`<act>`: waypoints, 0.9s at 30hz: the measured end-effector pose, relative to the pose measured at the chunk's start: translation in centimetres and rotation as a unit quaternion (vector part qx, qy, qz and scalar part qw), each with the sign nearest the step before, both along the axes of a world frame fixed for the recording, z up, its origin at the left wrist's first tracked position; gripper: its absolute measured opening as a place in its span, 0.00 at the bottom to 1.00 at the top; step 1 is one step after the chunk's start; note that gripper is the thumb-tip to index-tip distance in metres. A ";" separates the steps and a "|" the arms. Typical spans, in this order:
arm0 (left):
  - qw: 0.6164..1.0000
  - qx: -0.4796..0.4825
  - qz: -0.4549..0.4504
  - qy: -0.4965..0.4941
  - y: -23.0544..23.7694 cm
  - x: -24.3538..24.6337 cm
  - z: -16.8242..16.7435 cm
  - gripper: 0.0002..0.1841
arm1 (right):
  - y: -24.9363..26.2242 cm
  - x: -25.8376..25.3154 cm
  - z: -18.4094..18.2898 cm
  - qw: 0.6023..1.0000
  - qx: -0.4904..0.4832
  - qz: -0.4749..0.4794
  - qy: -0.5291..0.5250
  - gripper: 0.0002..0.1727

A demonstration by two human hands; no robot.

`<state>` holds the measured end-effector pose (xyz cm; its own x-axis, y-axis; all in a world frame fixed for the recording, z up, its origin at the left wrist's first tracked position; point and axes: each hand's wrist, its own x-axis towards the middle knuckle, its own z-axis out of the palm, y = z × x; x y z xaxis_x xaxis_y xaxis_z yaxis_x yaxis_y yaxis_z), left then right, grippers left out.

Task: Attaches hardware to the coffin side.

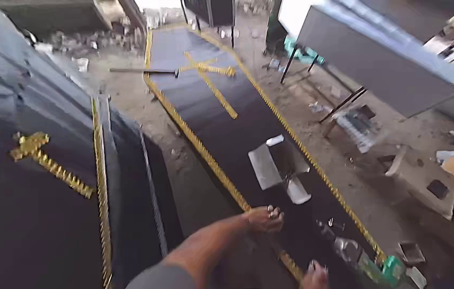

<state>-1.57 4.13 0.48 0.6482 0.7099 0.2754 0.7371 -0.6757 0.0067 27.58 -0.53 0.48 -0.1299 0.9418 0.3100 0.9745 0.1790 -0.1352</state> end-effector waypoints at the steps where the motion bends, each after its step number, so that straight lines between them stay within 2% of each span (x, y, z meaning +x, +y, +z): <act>1: 0.999 0.034 0.004 -0.002 0.0 0.1 0.0 0.12 | 0.0 0.1 0.4 1.000 0.011 0.016 -0.004 0.16; 2: 1.000 0.023 -0.002 0.002 -0.4 0.0 0.1 0.14 | -0.5 -0.1 1.0 1.000 -0.005 0.021 -0.008 0.17; 5: 0.998 -0.051 -0.029 0.029 -0.7 0.1 0.6 0.33 | -0.6 -0.4 1.9 0.999 -0.045 0.016 -0.012 0.16; 6: 0.995 -0.079 -0.041 0.035 -0.4 0.1 0.7 0.34 | -0.4 -0.3 1.6 0.999 -0.047 0.014 -0.013 0.15; 7: 0.992 -0.099 -0.050 0.054 -0.1 0.0 1.0 0.34 | -0.1 -0.3 1.4 0.999 -0.045 0.012 -0.010 0.14; 9: 0.993 -0.062 -0.050 0.082 -0.2 0.2 1.1 0.25 | 0.0 -0.3 1.1 0.999 -0.035 0.013 -0.001 0.14; 10: 0.994 -0.060 -0.046 0.079 -0.2 0.3 1.0 0.24 | 0.0 -0.3 1.0 0.999 -0.027 0.015 0.008 0.14; 13: 0.991 -0.102 -0.039 0.075 -0.3 0.4 1.0 0.34 | 0.1 -0.2 0.9 0.999 -0.015 0.026 0.030 0.13; 14: 0.991 -0.103 -0.038 0.080 -0.4 0.4 1.0 0.33 | 0.0 -0.2 0.8 0.999 -0.013 0.028 0.037 0.13; 16: 0.992 -0.076 -0.034 0.090 -0.6 0.4 0.5 0.22 | -0.1 0.0 0.6 0.998 -0.007 0.032 0.048 0.13; 17: 0.994 -0.067 -0.036 0.081 -0.6 0.4 0.2 0.24 | -0.1 0.1 0.5 0.998 -0.001 0.032 0.050 0.13; 19: 0.992 -0.099 -0.041 0.061 -0.3 0.3 0.5 0.37 | 0.2 0.1 0.5 0.998 -0.001 0.033 0.052 0.13; 20: 0.991 -0.115 -0.041 0.056 -0.2 0.3 0.9 0.37 | 0.2 0.0 0.6 0.998 -0.003 0.034 0.050 0.13; 23: 0.987 -0.149 -0.045 0.037 -0.2 0.2 1.1 0.48 | -0.1 -0.2 1.0 0.998 -0.015 0.031 0.046 0.12; 27: 0.985 -0.167 -0.046 0.022 0.2 0.0 1.1 0.49 | 0.0 -0.6 0.7 0.999 -0.001 0.016 0.042 0.12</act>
<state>-1.58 4.28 1.57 0.7204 0.6935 0.0071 0.6770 -0.7054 0.2100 27.00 -0.50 1.21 -0.1342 0.9384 0.3185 0.9533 0.2101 -0.2171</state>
